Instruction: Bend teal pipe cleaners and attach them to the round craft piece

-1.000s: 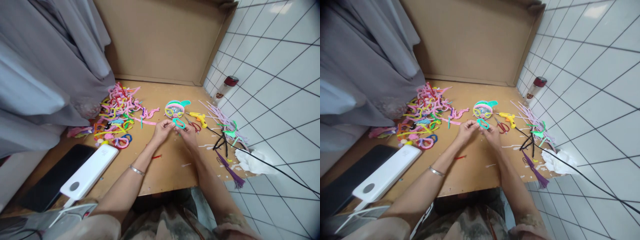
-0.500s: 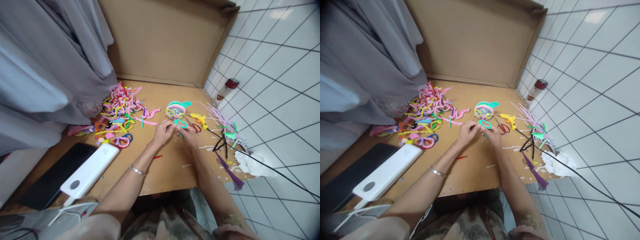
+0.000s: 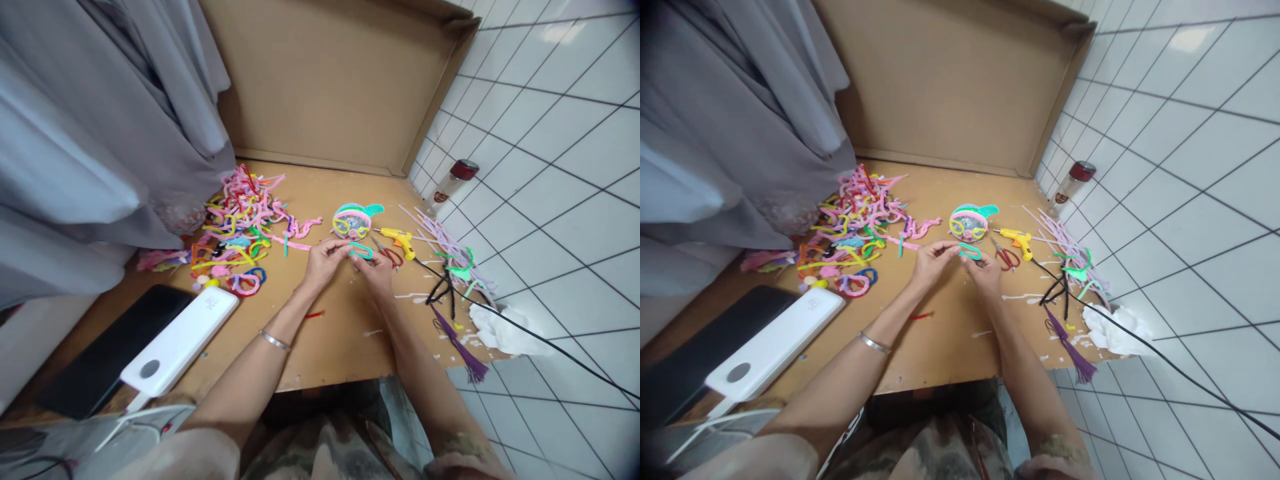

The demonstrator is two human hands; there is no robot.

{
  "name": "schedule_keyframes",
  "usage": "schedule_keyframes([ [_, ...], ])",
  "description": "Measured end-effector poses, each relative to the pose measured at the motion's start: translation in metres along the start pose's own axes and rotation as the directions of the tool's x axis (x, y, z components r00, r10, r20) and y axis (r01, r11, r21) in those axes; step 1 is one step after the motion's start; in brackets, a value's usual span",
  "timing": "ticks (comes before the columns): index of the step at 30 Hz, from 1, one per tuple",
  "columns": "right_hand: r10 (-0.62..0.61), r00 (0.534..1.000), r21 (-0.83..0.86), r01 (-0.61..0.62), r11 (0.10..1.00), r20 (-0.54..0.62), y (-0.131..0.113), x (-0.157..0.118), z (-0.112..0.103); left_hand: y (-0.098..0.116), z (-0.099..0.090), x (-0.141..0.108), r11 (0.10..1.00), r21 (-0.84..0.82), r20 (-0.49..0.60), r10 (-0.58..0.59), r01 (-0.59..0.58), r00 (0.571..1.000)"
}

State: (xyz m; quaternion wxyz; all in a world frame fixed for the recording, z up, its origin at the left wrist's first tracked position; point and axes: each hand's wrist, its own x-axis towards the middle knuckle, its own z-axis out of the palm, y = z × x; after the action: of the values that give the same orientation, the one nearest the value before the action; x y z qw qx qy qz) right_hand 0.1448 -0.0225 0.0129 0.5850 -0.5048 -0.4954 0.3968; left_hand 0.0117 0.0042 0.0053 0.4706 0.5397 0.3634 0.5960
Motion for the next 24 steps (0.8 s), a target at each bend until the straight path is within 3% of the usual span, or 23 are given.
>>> schedule_keyframes([
  [14,0.092,0.991,0.088,-0.100,0.991,0.094,-0.002,0.001,-0.001,0.009,0.001,-0.004,0.998,0.052,0.069,0.027,-0.030,0.997],
  [24,0.082,0.997,0.119,-0.081,0.990,-0.004,-0.003,0.000,0.001,-0.004,0.007,-0.004,0.993,-0.078,0.101,-0.084,0.092,0.991],
])
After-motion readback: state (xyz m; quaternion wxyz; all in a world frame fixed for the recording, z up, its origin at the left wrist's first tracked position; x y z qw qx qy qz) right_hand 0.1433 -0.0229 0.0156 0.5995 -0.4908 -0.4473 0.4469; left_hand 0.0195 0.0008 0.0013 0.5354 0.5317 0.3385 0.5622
